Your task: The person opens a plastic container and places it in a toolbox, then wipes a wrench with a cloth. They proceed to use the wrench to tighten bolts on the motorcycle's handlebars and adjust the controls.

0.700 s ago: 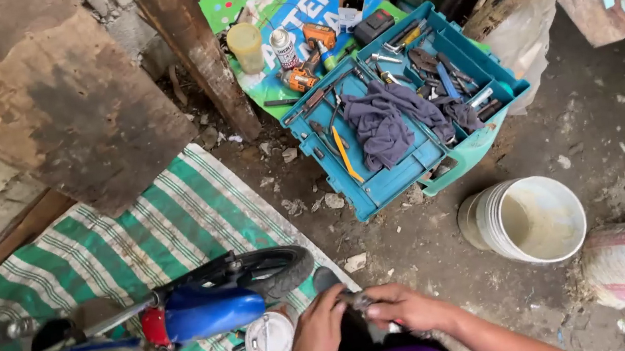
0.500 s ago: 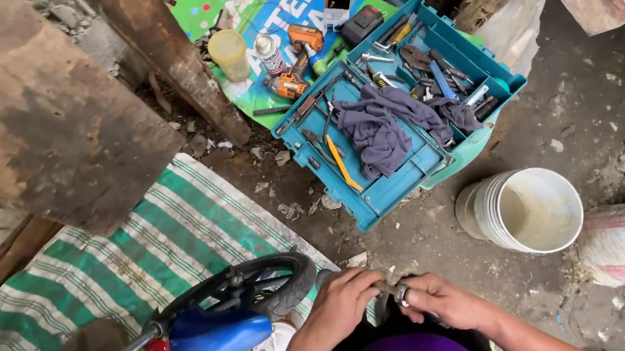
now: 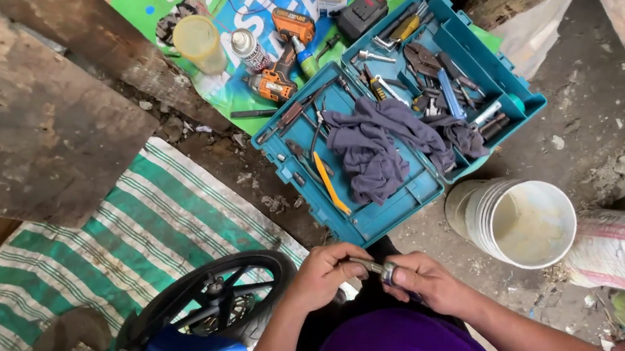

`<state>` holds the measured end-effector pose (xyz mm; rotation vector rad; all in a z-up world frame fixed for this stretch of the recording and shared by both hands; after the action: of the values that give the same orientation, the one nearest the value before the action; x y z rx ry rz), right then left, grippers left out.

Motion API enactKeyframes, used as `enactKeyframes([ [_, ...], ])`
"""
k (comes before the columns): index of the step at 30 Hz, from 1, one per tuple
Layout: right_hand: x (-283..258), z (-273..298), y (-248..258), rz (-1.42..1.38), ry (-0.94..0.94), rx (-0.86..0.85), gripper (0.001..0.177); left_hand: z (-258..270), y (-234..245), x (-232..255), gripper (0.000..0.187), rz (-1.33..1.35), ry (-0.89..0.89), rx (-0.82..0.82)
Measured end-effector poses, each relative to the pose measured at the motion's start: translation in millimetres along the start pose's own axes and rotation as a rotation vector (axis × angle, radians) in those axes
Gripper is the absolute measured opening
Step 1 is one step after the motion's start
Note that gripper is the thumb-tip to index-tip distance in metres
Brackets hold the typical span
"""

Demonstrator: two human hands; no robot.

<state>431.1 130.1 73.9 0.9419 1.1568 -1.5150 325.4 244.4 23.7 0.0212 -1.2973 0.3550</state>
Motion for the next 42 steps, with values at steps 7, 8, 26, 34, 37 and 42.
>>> enactKeyframes([
  [7,-33,-50,107,-0.113,0.020,-0.016,0.060,-126,69,-3,0.017,0.025,0.407,0.085],
  [8,-32,-53,132,-0.175,0.022,0.042,0.063,-145,101,-20,0.023,-0.073,0.440,0.204],
  [26,160,-146,321,0.439,-0.786,0.241,0.053,-412,164,-54,0.047,-0.473,0.318,0.718],
  [34,171,-167,317,0.470,-0.874,0.117,0.057,-326,331,-22,0.036,-0.772,-0.073,1.294],
  [37,157,-181,309,0.449,-0.872,0.061,0.059,-296,423,11,0.048,-0.819,0.080,1.473],
  [42,177,-173,309,0.668,-0.892,0.017,0.040,-300,545,4,0.094,-0.706,0.708,1.367],
])
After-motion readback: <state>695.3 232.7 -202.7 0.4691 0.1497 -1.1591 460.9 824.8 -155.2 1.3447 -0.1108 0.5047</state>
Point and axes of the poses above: each hand's wrist, its own z-axis away from the middle knuckle, its own y-axis out of the back of the hand, x = y × z, the point moved 9 cm from there along -z, towards the middle knuckle, and after that the axes turned 2 degrees about -x, right-handed, at the moved point
